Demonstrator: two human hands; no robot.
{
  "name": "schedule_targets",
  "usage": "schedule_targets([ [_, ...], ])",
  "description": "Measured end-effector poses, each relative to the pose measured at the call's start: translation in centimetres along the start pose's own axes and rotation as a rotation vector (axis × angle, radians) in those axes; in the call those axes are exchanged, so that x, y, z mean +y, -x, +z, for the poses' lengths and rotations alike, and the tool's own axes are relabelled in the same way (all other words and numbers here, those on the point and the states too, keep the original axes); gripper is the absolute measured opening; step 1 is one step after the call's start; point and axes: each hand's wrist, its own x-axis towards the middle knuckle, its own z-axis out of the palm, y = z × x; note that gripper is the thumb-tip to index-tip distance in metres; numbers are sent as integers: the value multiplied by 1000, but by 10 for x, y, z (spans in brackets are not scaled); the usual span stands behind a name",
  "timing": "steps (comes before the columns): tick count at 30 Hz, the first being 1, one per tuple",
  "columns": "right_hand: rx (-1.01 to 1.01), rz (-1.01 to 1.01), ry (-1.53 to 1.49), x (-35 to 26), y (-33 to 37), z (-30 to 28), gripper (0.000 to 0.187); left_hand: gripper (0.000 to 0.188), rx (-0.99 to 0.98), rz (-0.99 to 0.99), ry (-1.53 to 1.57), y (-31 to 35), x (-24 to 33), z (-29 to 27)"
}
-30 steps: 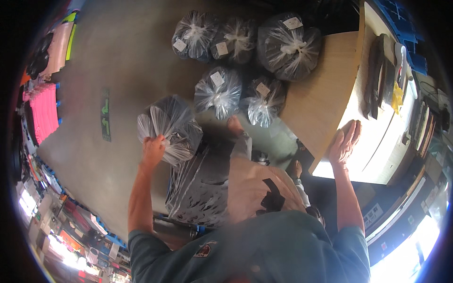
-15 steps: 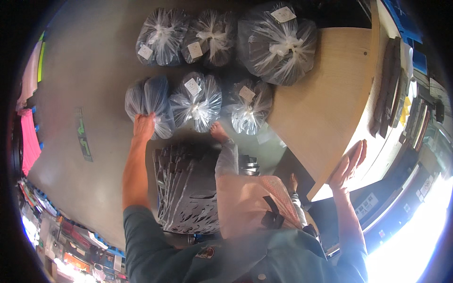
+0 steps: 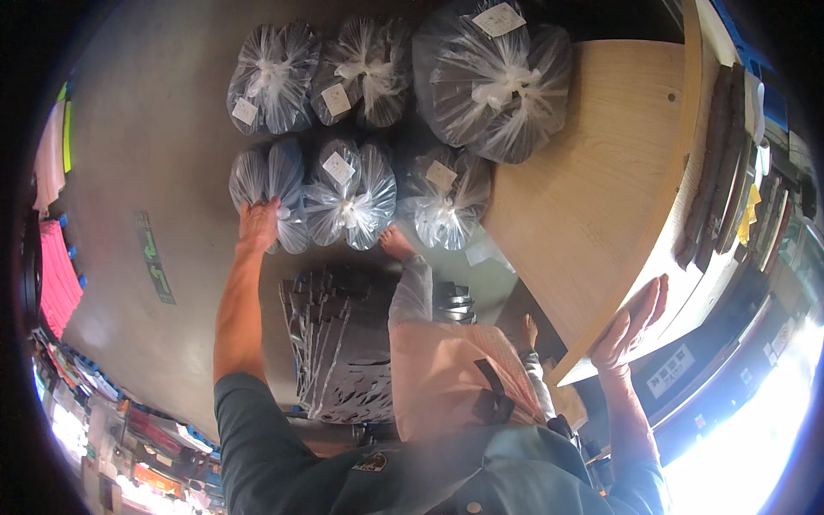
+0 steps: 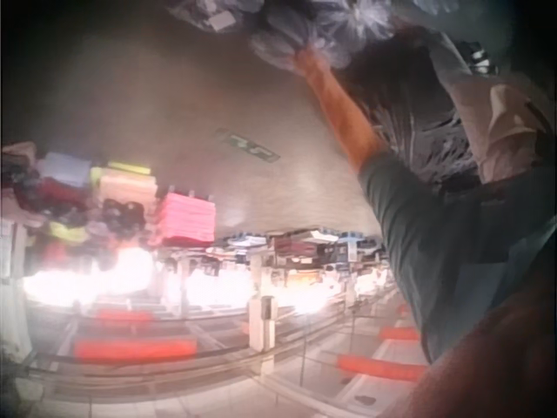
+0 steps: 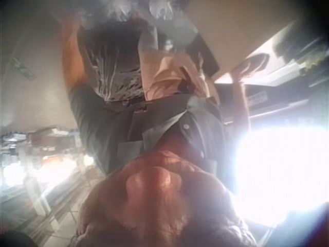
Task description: The person cleans black shoe soles with a green air nozzle, then stacks them and places them into clear plastic bags. The person ties the bags and stacks the finished packages on the table.
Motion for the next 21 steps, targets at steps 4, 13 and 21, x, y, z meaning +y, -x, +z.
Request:
schedule_targets([
  [4, -27, 4, 43, 0, 1, -1, 69, 33, 94, 58, -16, -4, -3, 0],
  [13, -82, 61, -16, 6, 6, -2, 70, 28, 72, -93, 92, -33, 17, 32],
  [21, -41, 48, -23, 4, 3, -1, 69, 39, -9, -115, -13, -19, 19, 14],
])
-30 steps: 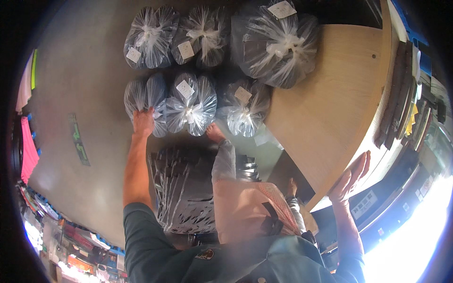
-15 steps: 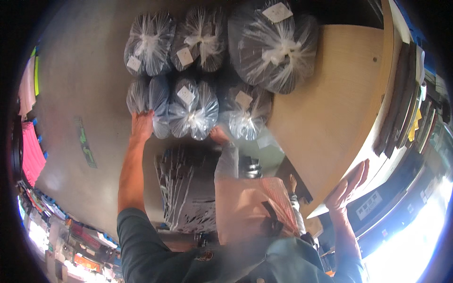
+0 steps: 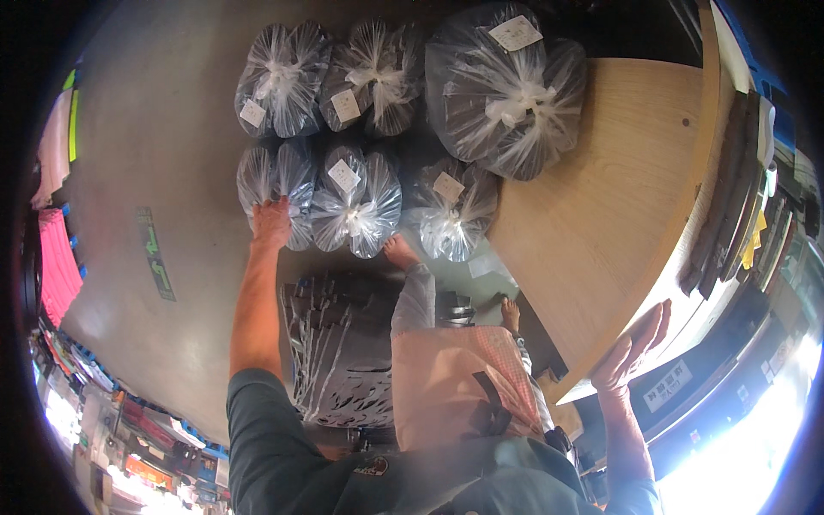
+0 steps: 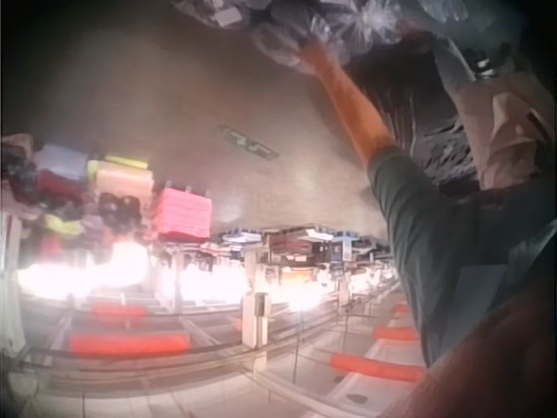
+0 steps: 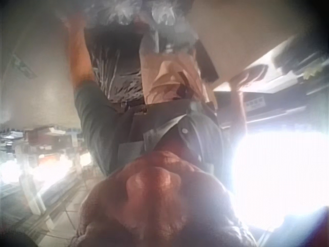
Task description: The person cleans black shoe soles with a green air nozzle, then stacks them and places them into clear plastic bags. The person ties the bags and stacks the finished packages on the table.
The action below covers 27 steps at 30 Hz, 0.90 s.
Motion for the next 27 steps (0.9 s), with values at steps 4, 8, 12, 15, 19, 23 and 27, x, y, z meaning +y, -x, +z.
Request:
schedule_targets([
  [4, 29, -12, -16, -1, -1, 1, 68, 44, -42, -30, -10, -2, 4, 3],
  [8, 34, -10, 13, -1, -1, 2, 69, 47, -6, -37, 3, -2, 4, 8],
  [12, 37, 2, 50, 1, -1, 1, 70, 47, -18, -55, -6, -1, 2, 7],
  [15, 26, -17, 34, 1, -1, 0, 67, 44, -70, -76, 10, -3, 2, 2],
  [19, 10, -46, 75, 2, -3, -1, 67, 41, -110, -52, 28, -3, -3, 2],
  [23, 19, -74, 54, 1, -4, -1, 66, 38, -19, -16, 80, 21, -11, 14],
  [27, 20, -45, 34, -1, -3, -1, 66, 35, -100, -8, 52, 67, -14, 24],
])
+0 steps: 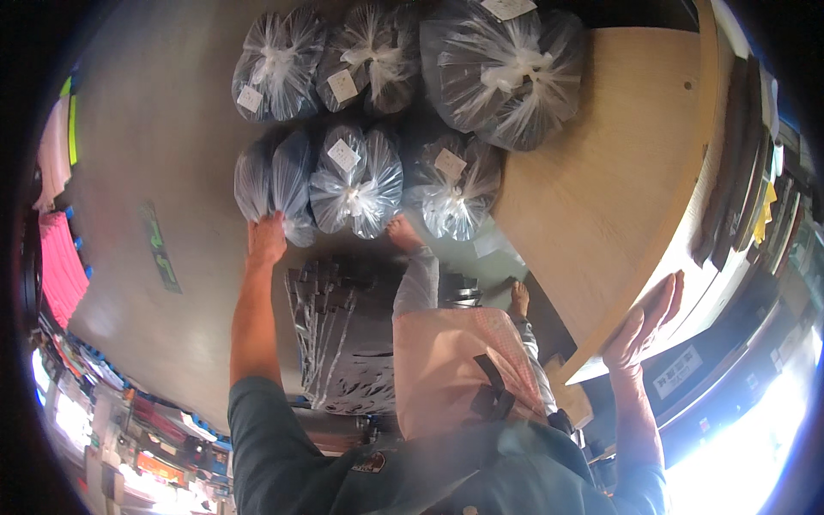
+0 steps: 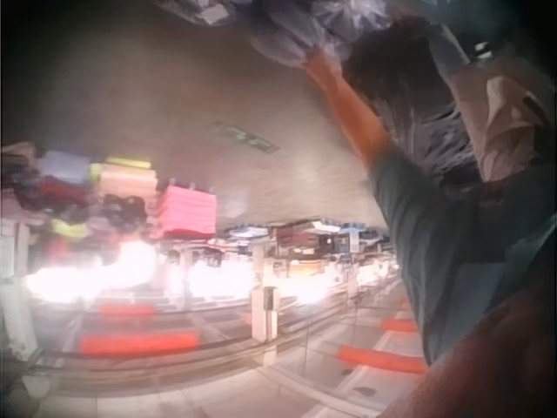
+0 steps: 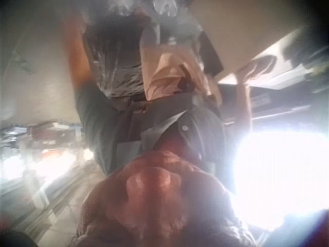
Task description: The person cleans black shoe soles with a green air nozzle, then stacks them and places them into clear plastic bags. The person ties the bags and stacks the finished packages on the table.
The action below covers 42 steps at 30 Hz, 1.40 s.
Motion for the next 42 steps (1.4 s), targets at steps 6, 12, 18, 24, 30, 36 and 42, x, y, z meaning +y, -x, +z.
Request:
schedule_targets([
  [6, -24, 23, -6, -2, 1, -2, 67, 37, -41, 67, 33, 50, -17, -29],
  [12, -6, 42, -27, -3, 1, -1, 66, 34, -144, 127, 28, 119, -5, -88],
  [18, -1, 41, -81, -4, 1, -2, 66, 29, -113, 211, 124, 175, 32, -175],
  [24, 33, 18, -101, -7, -2, -2, 66, 25, -44, 235, 174, 216, 55, -242],
  [30, 77, -10, -126, -10, -5, -3, 66, 21, 255, 367, 164, 200, 80, -276],
  [36, 89, 20, -144, -10, -7, -5, 68, 22, 413, 530, 27, 109, 100, -349],
  [42, 79, 36, -159, -11, -7, -8, 72, 26, 453, 511, -56, 77, 134, -393],
])
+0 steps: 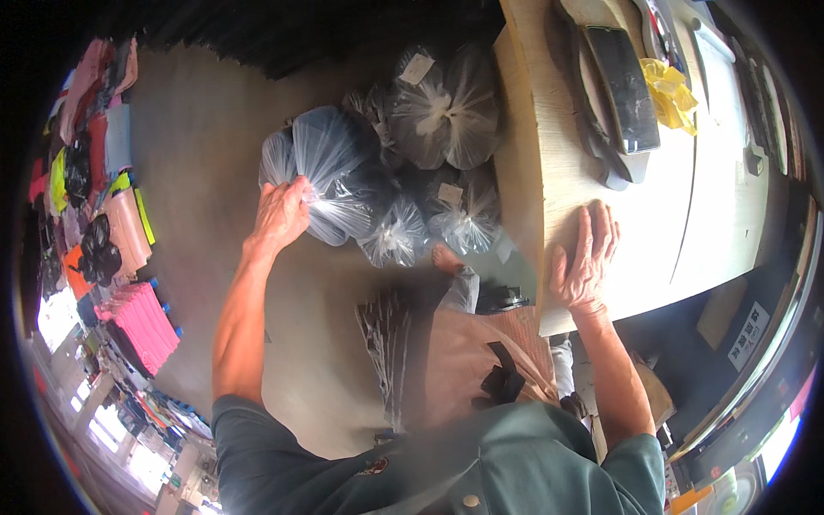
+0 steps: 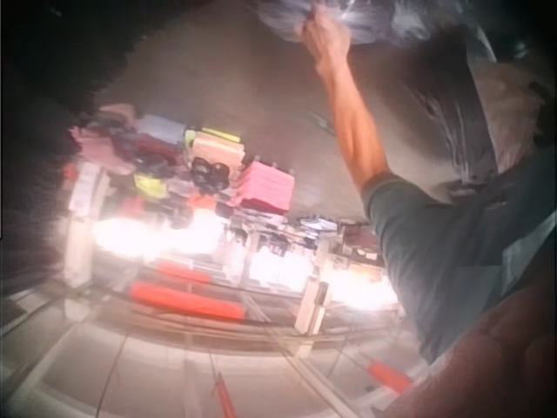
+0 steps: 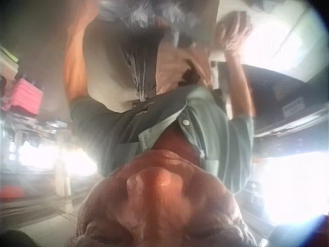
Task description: The person cleans black shoe soles with a green air nozzle, then stacks them and places them into clear plastic bags. The person ties the bags and stacks the finished packages on the table.
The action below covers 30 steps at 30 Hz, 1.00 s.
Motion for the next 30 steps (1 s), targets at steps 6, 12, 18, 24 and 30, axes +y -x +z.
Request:
schedule_targets([
  [6, -14, 16, -14, -1, -2, -1, 74, 21, 42, 3, 28, -69, -13, 19],
  [12, -36, 58, -17, 2, -2, 0, 74, 39, 127, 31, 101, -166, 2, 83],
  [18, -57, 76, -30, -3, 5, -2, 73, 39, -43, -23, 67, -187, 16, 100],
  [24, -40, 64, -35, -2, 3, -1, 72, 32, -12, -98, 48, -157, -13, 73],
  [30, -37, 73, -32, -3, 0, -3, 73, 41, -24, -167, -27, -156, -14, 78],
])
